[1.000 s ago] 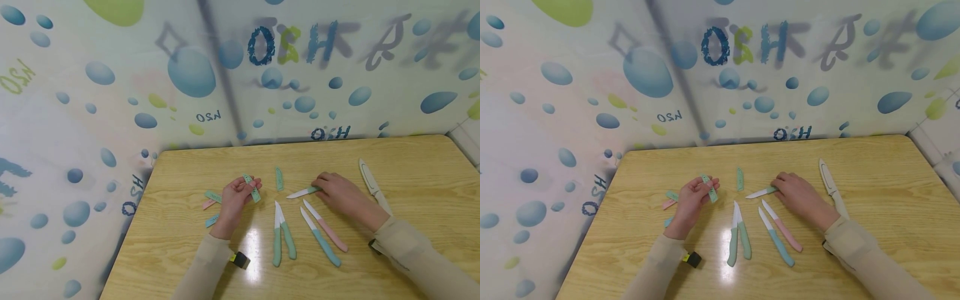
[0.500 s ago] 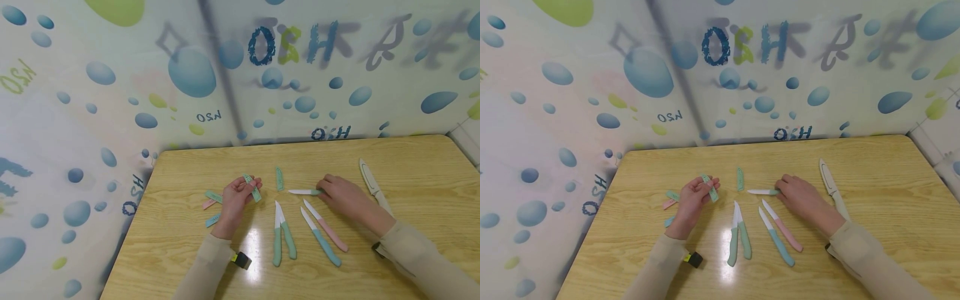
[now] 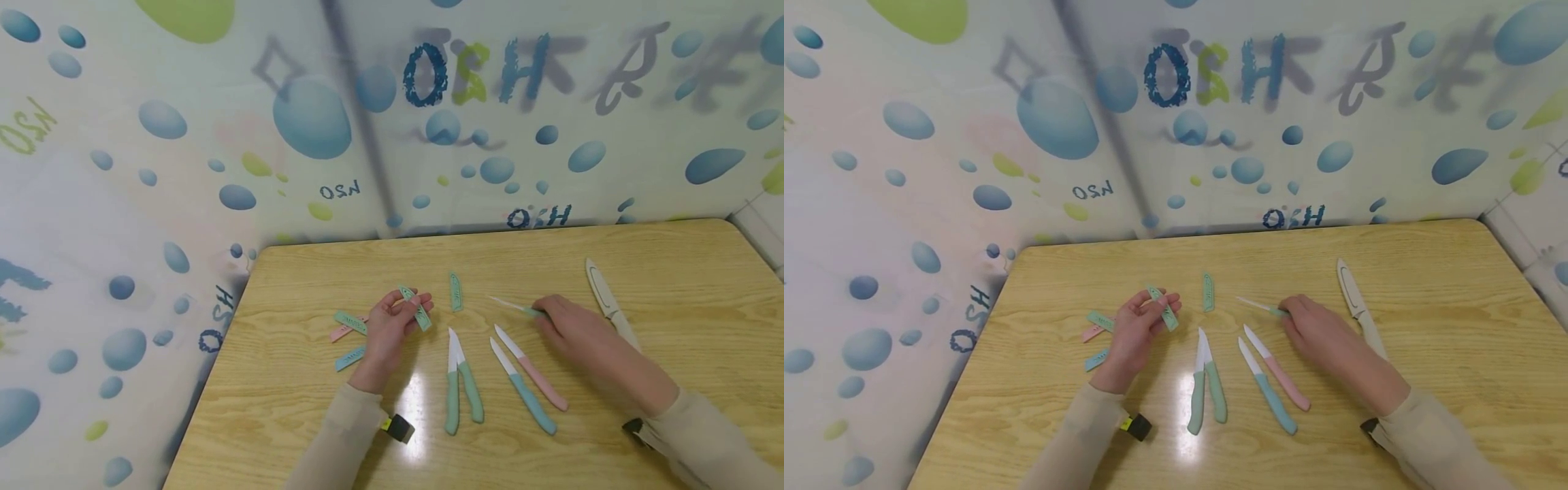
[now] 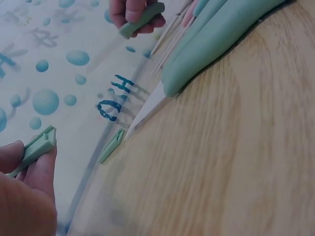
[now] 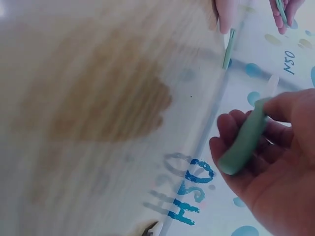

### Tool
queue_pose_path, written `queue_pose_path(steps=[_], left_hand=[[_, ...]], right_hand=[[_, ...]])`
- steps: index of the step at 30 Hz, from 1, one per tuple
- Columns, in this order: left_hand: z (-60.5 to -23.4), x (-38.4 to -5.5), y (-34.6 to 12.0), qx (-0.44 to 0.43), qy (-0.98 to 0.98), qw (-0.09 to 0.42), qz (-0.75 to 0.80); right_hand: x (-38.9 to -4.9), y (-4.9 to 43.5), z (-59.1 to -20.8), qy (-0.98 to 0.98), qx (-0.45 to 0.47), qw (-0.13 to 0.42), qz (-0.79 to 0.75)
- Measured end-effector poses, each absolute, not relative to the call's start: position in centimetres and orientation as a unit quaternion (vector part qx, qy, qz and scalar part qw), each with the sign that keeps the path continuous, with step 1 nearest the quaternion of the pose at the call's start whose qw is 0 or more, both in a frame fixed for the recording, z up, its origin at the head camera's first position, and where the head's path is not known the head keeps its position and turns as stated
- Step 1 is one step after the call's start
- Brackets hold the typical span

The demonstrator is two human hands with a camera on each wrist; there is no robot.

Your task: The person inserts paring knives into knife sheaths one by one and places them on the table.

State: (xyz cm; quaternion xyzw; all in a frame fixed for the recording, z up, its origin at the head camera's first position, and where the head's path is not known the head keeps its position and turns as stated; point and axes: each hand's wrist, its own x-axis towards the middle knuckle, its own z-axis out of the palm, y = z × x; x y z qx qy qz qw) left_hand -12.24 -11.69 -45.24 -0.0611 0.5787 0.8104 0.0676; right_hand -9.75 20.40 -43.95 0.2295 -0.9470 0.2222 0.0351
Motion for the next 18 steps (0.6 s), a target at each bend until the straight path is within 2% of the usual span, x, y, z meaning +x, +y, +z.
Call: queue_pose_path(steps=[7,18], left_hand=[[-45.2,-12.1,-11.5,-0.064,0.575,0.068,0.813],[-45.2,-11.8,-10.8,-0.064,0.555,0.072,0.827]], right_hand=[[-8.7,20.5,-44.1,-0.940,0.227,0.070,0.247],[-7.7,20.2,-43.9,-0.942,0.192,0.043,0.273]])
